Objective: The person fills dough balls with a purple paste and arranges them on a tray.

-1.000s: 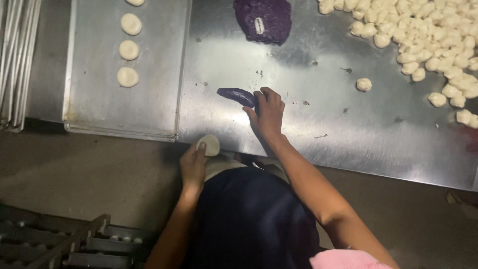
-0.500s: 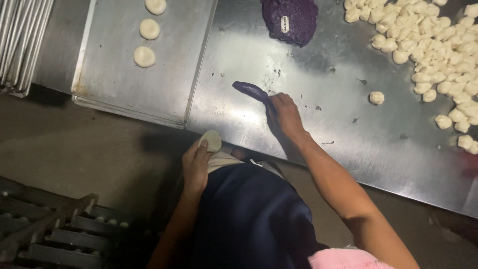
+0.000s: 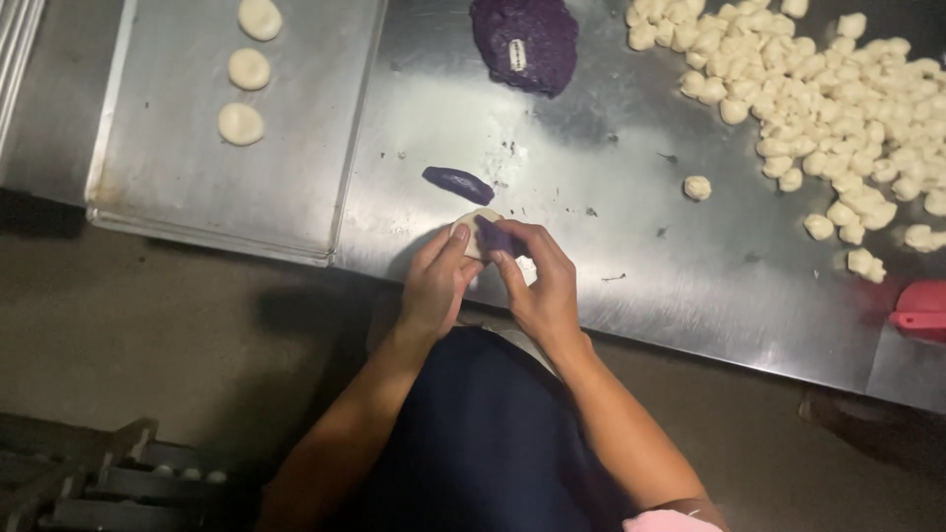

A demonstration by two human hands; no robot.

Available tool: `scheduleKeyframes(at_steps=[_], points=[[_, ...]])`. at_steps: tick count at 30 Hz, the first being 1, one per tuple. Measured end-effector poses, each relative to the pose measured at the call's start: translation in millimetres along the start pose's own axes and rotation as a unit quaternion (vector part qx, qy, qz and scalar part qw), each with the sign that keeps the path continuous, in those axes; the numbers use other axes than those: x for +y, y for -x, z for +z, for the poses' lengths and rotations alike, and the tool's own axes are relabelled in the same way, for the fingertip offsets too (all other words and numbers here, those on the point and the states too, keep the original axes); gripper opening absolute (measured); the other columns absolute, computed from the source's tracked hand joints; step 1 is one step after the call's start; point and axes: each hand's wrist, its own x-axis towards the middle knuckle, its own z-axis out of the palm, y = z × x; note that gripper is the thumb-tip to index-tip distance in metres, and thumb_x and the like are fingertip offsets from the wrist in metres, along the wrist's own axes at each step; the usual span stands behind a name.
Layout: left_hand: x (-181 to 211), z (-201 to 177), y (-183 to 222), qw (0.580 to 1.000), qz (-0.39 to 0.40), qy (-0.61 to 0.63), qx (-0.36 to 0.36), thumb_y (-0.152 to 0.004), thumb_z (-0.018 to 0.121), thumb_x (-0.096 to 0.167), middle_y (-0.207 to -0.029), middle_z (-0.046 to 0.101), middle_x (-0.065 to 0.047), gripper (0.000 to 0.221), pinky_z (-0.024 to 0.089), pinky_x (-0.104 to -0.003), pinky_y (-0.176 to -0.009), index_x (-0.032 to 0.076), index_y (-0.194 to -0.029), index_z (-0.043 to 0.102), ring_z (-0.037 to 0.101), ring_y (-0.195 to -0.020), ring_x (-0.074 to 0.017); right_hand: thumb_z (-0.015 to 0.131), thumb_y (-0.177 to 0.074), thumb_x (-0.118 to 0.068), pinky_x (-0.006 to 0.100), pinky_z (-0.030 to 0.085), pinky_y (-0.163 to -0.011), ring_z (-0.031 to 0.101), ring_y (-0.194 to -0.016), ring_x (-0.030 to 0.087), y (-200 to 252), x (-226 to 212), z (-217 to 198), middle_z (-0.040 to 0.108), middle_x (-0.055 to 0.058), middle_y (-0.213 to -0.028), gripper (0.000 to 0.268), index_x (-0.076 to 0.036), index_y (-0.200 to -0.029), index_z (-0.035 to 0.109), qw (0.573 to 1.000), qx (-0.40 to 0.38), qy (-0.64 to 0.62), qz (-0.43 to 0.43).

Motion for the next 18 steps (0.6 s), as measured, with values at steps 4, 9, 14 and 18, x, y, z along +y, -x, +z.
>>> scheduleKeyframes(at_steps=[4, 9, 14, 18], points=[[4.1, 30.0, 11.0, 0.996, -0.013, -0.088, 0.029, -0.108, 0.05, 0.02, -0.127, 0.066, -0.016, 0.043, 0.055, -0.035, -0.103, -0.008, -0.14, 0.055, 0.065, -0.117, -0.0227, 0.074, -0.091, 0.0, 0.038, 0.057, -0.084, 0.07, -0.098, 0.029, -1.0, 0.1, -15.6, 0.07, 0.016, -0.111, 0.03, 0.0, -0.12, 0.068, 0.991, -0.021, 0.124, -0.054], [-3.5, 37.3, 11.3, 0.966, 0.109, -0.235, -0.02, -0.102, 0.06, 0.01, -0.133, 0.065, -0.014, 0.05, 0.052, -0.033, -0.1, -0.009, -0.147, 0.048, 0.062, -0.119, -0.0191, 0.079, -0.085, -0.001, 0.036, 0.056, -0.075, 0.069, -0.087, 0.027, -8.4, -21.0, -28.6, 0.059, 0.023, -0.131, 0.036, 0.0, -0.12, 0.07, 0.989, -0.067, 0.128, 0.005], [9.1, 42.1, 18.3, 0.988, 0.023, -0.155, -0.016, -0.105, 0.055, 0.013, -0.128, 0.063, -0.013, 0.05, 0.055, -0.031, -0.099, -0.006, -0.15, 0.05, 0.062, -0.111, -0.0169, 0.078, -0.092, 0.001, 0.034, 0.057, -0.088, 0.07, -0.102, 0.026, 1.6, 6.2, -23.2, 0.069, 0.012, -0.112, 0.027, -0.005, -0.117, 0.07, 0.985, 0.024, 0.137, -0.098], [12.5, 37.8, 17.9, 0.979, -0.005, -0.201, -0.021, -0.103, 0.056, 0.016, -0.132, 0.063, -0.014, 0.052, 0.055, -0.032, -0.099, -0.003, -0.151, 0.049, 0.064, -0.114, -0.0189, 0.08, -0.091, -0.003, 0.033, 0.056, -0.086, 0.069, -0.102, 0.023, 1.6, 11.5, -32.0, 0.07, 0.009, -0.114, 0.029, -0.009, -0.119, 0.073, 0.983, -0.02, 0.149, -0.104]])
